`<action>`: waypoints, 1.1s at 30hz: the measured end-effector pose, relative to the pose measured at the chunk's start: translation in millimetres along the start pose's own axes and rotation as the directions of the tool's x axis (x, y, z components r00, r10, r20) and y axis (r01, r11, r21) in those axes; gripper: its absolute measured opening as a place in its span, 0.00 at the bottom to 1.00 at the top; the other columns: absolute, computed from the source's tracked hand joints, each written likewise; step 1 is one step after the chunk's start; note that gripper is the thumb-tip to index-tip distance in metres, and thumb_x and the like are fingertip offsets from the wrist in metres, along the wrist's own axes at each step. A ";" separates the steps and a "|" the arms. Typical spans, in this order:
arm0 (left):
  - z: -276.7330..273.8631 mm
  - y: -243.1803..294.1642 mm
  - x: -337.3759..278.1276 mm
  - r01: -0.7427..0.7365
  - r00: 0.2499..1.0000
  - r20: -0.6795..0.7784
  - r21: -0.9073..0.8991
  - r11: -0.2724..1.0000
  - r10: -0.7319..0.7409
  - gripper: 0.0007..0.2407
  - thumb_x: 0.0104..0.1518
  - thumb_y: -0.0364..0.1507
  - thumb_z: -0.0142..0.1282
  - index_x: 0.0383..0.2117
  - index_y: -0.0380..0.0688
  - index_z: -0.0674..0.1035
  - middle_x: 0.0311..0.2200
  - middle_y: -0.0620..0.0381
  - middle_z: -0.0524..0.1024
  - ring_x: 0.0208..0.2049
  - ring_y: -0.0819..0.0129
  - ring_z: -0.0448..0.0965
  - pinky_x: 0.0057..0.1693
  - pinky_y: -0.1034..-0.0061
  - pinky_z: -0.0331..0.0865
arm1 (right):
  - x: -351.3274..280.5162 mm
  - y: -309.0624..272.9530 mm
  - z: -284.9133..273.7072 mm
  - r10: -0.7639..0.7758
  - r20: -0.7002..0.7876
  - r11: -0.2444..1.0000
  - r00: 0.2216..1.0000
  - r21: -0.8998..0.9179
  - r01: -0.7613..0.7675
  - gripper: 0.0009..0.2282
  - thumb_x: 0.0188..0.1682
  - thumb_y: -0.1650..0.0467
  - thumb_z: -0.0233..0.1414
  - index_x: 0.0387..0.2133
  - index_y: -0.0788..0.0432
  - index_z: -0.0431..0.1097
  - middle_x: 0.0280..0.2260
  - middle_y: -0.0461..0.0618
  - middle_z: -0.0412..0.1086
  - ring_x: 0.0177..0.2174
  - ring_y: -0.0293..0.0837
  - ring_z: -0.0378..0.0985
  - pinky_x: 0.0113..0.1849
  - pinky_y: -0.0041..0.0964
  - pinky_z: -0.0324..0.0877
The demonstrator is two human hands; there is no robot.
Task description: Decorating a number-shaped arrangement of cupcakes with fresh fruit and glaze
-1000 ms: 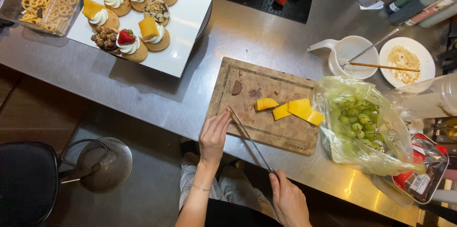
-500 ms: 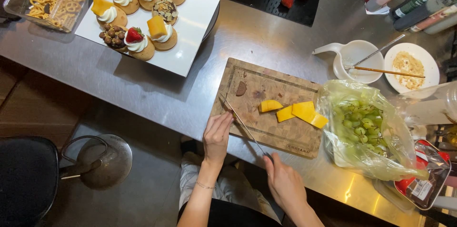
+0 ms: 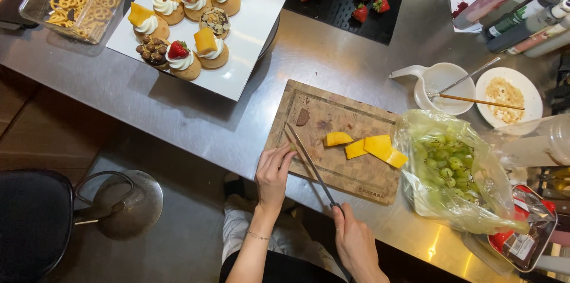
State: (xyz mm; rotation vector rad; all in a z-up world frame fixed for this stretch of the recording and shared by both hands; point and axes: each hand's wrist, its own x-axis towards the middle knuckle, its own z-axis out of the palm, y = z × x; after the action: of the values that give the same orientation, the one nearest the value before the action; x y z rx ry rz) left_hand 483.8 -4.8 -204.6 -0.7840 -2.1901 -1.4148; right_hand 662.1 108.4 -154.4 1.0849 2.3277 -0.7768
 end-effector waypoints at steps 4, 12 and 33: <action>4.6 -14.6 -9.5 -0.032 0.999 -0.004 -0.008 0.999 0.032 0.06 0.57 0.18 0.62 0.38 0.28 0.80 0.38 0.46 0.82 0.39 0.54 0.81 0.47 0.68 0.77 | -3.3 -19.4 -3.3 -0.031 -0.003 0.998 1.000 -0.054 0.030 0.16 0.58 0.53 0.31 0.43 0.47 0.59 0.26 0.61 0.75 0.32 0.69 0.75 0.34 0.57 0.66; 3.2 -15.6 -10.8 -0.046 0.999 -0.010 0.007 0.999 0.046 0.09 0.53 0.14 0.64 0.39 0.28 0.82 0.39 0.45 0.82 0.39 0.55 0.80 0.47 0.71 0.79 | -3.3 -12.8 9.1 -0.086 -0.034 0.994 0.996 -0.076 0.083 0.17 0.57 0.52 0.31 0.38 0.49 0.59 0.22 0.58 0.73 0.27 0.67 0.74 0.30 0.56 0.65; -6.0 -2.6 27.1 0.634 0.672 0.115 -0.600 0.489 -0.731 0.10 0.61 0.23 0.55 0.47 0.31 0.78 0.37 0.42 0.81 0.34 0.60 0.86 0.44 0.76 0.82 | -11.5 -0.4 -10.2 -0.027 -0.005 0.998 1.000 0.050 0.027 0.16 0.56 0.51 0.33 0.39 0.44 0.60 0.31 0.54 0.77 0.36 0.64 0.77 0.36 0.51 0.67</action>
State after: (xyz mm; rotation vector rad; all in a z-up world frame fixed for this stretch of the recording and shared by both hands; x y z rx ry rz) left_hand 461.9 -4.9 -187.3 0.1456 -1.9887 -2.5564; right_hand 666.9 108.7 -139.7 1.0789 2.3425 -0.8483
